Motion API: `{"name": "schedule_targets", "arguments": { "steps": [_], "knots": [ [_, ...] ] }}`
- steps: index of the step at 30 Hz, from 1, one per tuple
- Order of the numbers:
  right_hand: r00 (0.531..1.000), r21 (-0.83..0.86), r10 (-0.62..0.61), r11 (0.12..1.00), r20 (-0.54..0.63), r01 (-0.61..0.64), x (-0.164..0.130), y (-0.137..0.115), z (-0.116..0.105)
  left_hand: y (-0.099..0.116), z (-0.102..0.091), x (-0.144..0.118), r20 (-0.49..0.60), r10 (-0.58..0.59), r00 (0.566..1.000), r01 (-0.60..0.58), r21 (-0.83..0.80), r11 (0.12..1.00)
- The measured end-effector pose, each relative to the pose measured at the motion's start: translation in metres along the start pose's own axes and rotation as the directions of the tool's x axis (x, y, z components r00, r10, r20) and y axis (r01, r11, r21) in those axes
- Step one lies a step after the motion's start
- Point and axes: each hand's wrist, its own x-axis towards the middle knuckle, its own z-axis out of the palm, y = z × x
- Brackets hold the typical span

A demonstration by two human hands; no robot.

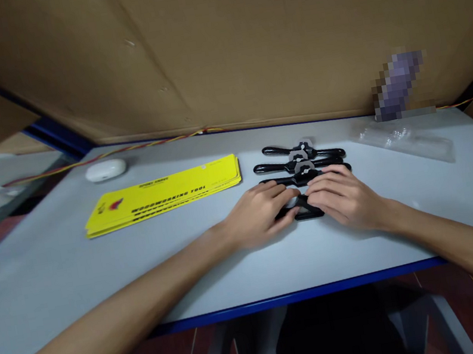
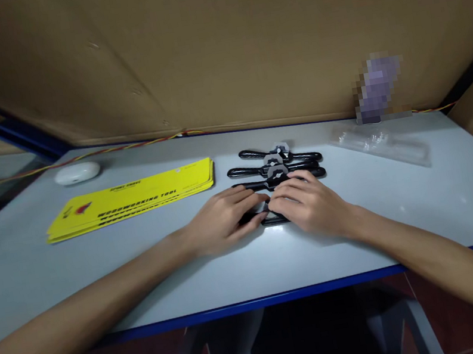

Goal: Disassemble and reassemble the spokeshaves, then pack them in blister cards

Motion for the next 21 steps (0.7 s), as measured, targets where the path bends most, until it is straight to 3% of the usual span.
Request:
{"name": "schedule_targets", "arguments": {
  "steps": [5, 12, 17, 21],
  "knots": [
    [0.993, 0.090, 0.115, 0.989, 0.033, -0.117, -0.001, 0.003, 0.000, -0.001, 0.001, -0.001, 0.016, -0.022, 1.000, 0.022, -0.023, 0.999],
    [0.954, -0.027, 0.226, 0.974, 0.199, -0.225, -0.006, 0.020, -0.021, -0.003, 0.003, -0.003, -0.014, -0.008, 1.000, 0.007, -0.090, 0.996],
    [0.939, -0.097, 0.278, 0.960, 0.201, -0.263, -0.009, 0.031, -0.029, -0.002, 0.002, -0.002, -0.048, 0.027, 0.999, -0.034, -0.152, 0.988],
    [0.967, 0.008, 0.228, 0.973, 0.115, -0.231, -0.004, 0.021, -0.029, -0.002, 0.001, -0.002, -0.105, 0.092, 0.990, -0.106, -0.136, 0.985]
  ]
}}
